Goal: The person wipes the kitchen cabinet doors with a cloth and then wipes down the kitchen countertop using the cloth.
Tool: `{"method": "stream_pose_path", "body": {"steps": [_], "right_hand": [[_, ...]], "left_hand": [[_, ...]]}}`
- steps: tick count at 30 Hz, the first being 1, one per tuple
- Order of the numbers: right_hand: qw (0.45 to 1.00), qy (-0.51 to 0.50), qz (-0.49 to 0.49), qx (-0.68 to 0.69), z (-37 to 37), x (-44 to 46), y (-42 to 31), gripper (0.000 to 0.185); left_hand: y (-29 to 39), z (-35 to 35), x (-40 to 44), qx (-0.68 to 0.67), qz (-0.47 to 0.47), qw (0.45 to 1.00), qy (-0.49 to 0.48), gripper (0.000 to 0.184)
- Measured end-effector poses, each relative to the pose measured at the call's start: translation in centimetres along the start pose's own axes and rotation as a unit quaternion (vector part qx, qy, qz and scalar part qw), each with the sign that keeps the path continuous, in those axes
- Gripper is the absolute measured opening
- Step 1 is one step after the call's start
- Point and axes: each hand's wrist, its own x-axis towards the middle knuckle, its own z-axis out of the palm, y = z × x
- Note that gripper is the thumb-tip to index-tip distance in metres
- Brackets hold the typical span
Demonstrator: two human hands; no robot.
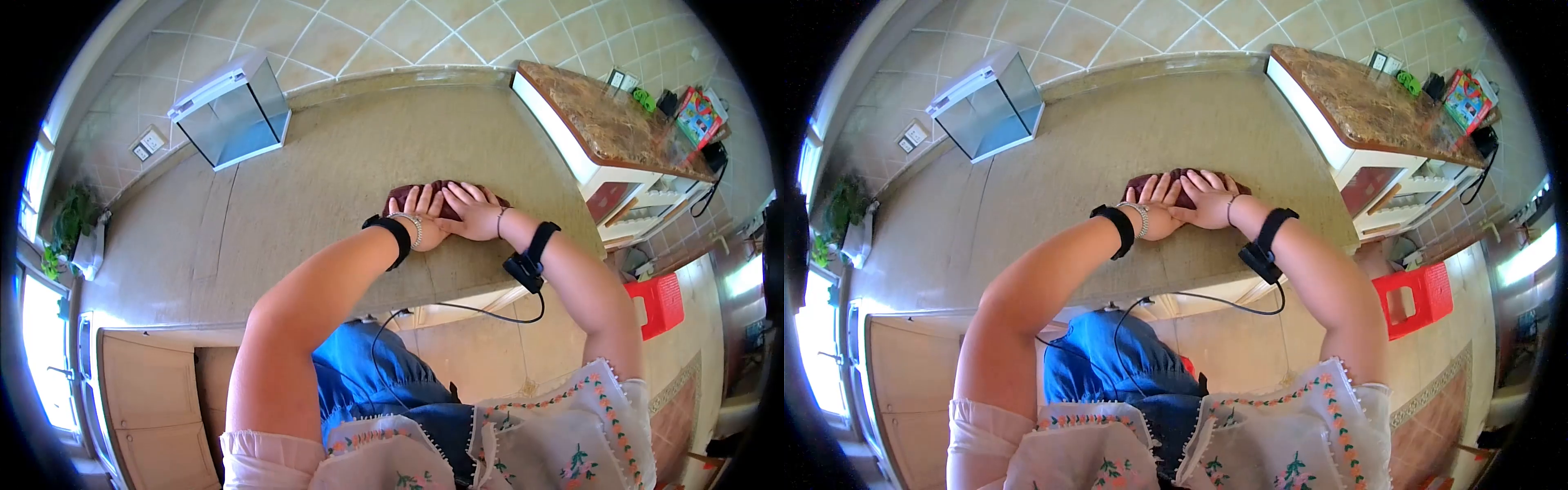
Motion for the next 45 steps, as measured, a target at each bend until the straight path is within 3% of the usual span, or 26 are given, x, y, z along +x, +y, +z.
{"method": "stream_pose_path", "body": {"steps": [10, 16, 22, 45], "right_hand": [[0.999, 0.023, -0.026, -0.016, 4.3, -8.9, 1.3, 0.09], [1.0, 0.006, -0.022, -0.017, 4.9, -9.0, 2.3, 0.089], [0.999, 0.013, 0.014, -0.035, 3.4, -5.7, 4.1, 0.087], [0.996, -0.016, 0.081, 0.009, -4.9, 11.7, 11.4, 0.093]], "left_hand": [[5.7, 3.2, -5.1, -0.01, 0.073, 0.997, -0.011, 0.077], [6.2, 3.3, -3.9, 0.0, 0.104, 0.994, -0.025, 0.081], [5.0, 1.4, 0.2, 0.002, 0.124, 0.992, -0.007, 0.079], [-0.2, -7.8, 15.2, -0.021, 0.038, 0.999, 0.014, 0.075]]}}
